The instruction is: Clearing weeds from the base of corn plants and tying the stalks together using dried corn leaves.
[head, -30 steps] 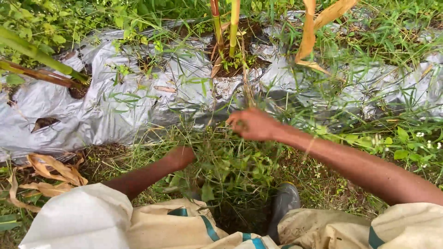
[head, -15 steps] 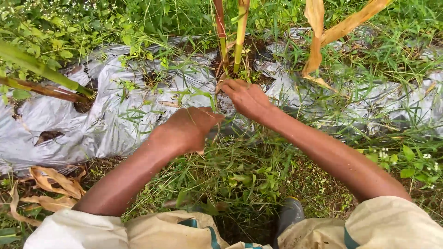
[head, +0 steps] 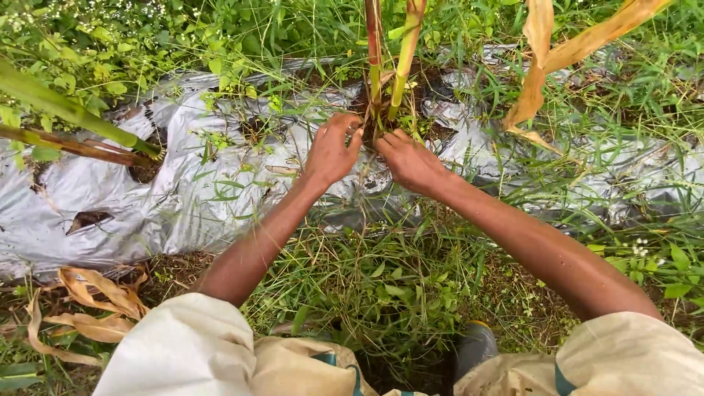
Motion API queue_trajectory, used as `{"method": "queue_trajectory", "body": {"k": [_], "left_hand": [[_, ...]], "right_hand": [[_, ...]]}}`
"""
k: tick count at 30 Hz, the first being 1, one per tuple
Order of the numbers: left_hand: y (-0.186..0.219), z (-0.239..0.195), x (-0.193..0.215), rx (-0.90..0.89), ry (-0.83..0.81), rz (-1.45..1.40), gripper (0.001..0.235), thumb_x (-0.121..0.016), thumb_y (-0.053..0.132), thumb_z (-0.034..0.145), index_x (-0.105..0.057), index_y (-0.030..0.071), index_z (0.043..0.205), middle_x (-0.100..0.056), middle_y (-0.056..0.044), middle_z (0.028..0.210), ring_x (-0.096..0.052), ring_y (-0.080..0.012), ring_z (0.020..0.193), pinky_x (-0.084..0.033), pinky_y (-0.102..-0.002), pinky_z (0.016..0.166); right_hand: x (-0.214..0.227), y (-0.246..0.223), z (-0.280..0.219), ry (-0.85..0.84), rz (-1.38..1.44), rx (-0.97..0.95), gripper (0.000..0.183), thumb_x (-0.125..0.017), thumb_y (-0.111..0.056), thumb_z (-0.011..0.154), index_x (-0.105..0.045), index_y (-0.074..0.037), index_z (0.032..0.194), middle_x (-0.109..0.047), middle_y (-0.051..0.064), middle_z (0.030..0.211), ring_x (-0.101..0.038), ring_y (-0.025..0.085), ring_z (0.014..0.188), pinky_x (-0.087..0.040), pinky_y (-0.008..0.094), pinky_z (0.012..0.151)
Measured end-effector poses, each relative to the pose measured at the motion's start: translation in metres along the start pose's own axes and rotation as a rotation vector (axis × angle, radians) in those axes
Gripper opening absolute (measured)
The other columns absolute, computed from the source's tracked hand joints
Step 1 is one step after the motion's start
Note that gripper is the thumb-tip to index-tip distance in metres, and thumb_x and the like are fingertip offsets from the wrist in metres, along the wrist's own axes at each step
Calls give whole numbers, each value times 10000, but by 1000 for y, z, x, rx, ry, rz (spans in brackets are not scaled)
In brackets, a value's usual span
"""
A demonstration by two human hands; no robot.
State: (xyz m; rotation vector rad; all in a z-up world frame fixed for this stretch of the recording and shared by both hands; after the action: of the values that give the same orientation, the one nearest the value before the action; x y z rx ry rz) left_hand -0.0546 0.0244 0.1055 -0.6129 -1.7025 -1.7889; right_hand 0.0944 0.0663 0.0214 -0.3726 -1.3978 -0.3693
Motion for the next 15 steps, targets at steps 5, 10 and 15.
{"method": "queue_trajectory", "body": {"k": [5,10,15], "left_hand": [[8,-13,0,52,-88,110,400,-585,102,1000,-565,-32,1377,-567,-263,1368,-538,-413,1340,-427,-552,1152],[-33,10,-26,-38,-40,196,432,-551,26,1001,-526,-22,1430,-532,-230,1434,-472,-389,1410,-305,-550,1226],[-39,33,-37,-61,-135,407,547,-604,219,1033,-445,36,1523,-471,-195,1536,-414,-332,1460,-378,-514,1188]], "right_hand": [[-22,-7,-30,-102,-321,95,320,-280,-99,1068,-597,-142,1057,-479,-25,838,-444,121,776,-450,249,749],[20,-72,-58,-227,316,109,254,-362,-131,1071,-611,-91,1097,-591,73,911,-560,176,731,-464,281,638],[29,-132,-87,-788,699,338,160,-591,-119,1004,-702,-17,1059,-729,152,979,-646,170,625,-498,245,477]]}}
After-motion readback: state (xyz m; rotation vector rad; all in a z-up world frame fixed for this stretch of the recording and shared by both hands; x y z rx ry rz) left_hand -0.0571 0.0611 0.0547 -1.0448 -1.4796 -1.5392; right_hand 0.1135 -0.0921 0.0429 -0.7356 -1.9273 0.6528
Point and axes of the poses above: each hand's wrist, its own z-axis towards the middle knuckle, its own x-axis out of the back of the hand, y = z × x, the point moved 5 cm from there along z, towards the middle knuckle
